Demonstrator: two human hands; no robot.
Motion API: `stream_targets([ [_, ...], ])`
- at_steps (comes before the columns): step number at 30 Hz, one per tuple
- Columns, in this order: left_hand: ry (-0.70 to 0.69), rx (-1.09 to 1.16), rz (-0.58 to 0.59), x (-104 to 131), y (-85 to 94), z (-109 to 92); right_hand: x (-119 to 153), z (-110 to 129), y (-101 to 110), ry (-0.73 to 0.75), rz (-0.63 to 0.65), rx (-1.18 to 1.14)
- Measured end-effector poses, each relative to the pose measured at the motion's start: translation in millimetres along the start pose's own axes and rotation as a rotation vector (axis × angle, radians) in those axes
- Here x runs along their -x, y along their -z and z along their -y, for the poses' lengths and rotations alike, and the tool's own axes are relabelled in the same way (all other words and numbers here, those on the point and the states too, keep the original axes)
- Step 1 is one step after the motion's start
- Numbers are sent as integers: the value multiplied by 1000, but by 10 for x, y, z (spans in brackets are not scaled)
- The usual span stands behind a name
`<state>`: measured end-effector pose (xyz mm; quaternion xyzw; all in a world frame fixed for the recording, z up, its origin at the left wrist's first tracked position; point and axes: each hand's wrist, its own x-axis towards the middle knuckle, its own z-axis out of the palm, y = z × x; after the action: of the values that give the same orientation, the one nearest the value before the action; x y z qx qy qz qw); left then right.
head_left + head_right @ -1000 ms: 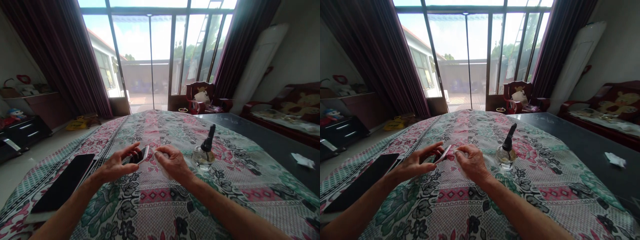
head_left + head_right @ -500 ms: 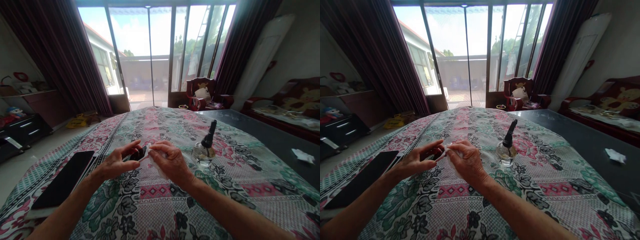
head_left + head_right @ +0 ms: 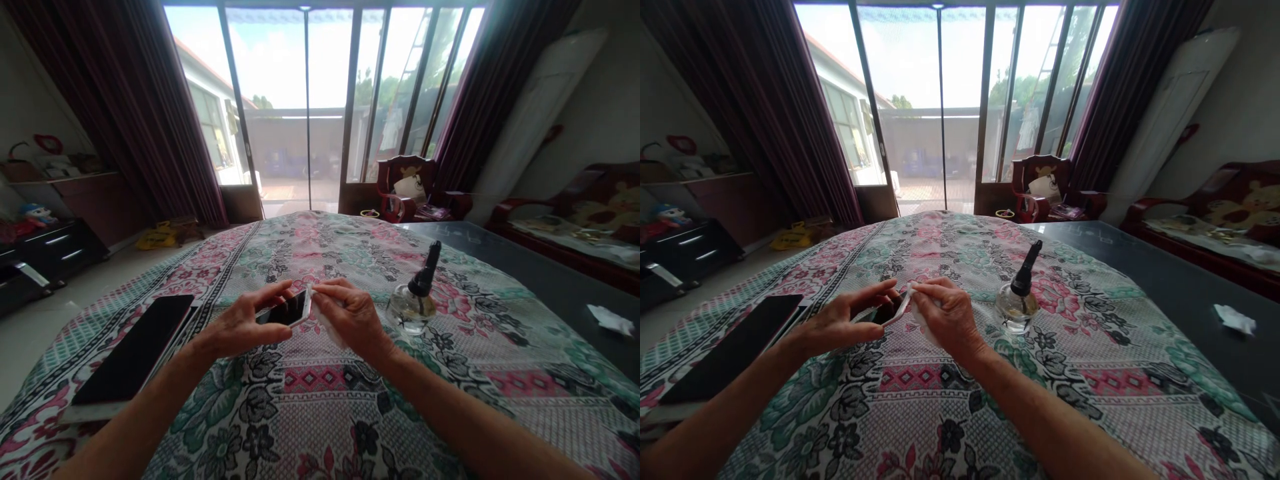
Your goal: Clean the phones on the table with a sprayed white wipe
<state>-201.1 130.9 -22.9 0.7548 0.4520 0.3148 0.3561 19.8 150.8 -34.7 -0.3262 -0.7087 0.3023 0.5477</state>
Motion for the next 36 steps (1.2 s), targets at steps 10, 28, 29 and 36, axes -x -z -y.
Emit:
stream_targets([
  [10, 45, -82, -74, 17, 45, -47, 98, 201, -54, 17, 68, -50],
  [28, 126, -608, -253, -32, -45, 23, 83, 8, -43, -66, 130, 44],
  [29, 158, -684, -267, -32, -58, 40, 75, -17, -41, -69, 114, 65],
  [36, 514, -903, -344, -30, -97, 104, 56, -146, -21, -102, 80, 127],
])
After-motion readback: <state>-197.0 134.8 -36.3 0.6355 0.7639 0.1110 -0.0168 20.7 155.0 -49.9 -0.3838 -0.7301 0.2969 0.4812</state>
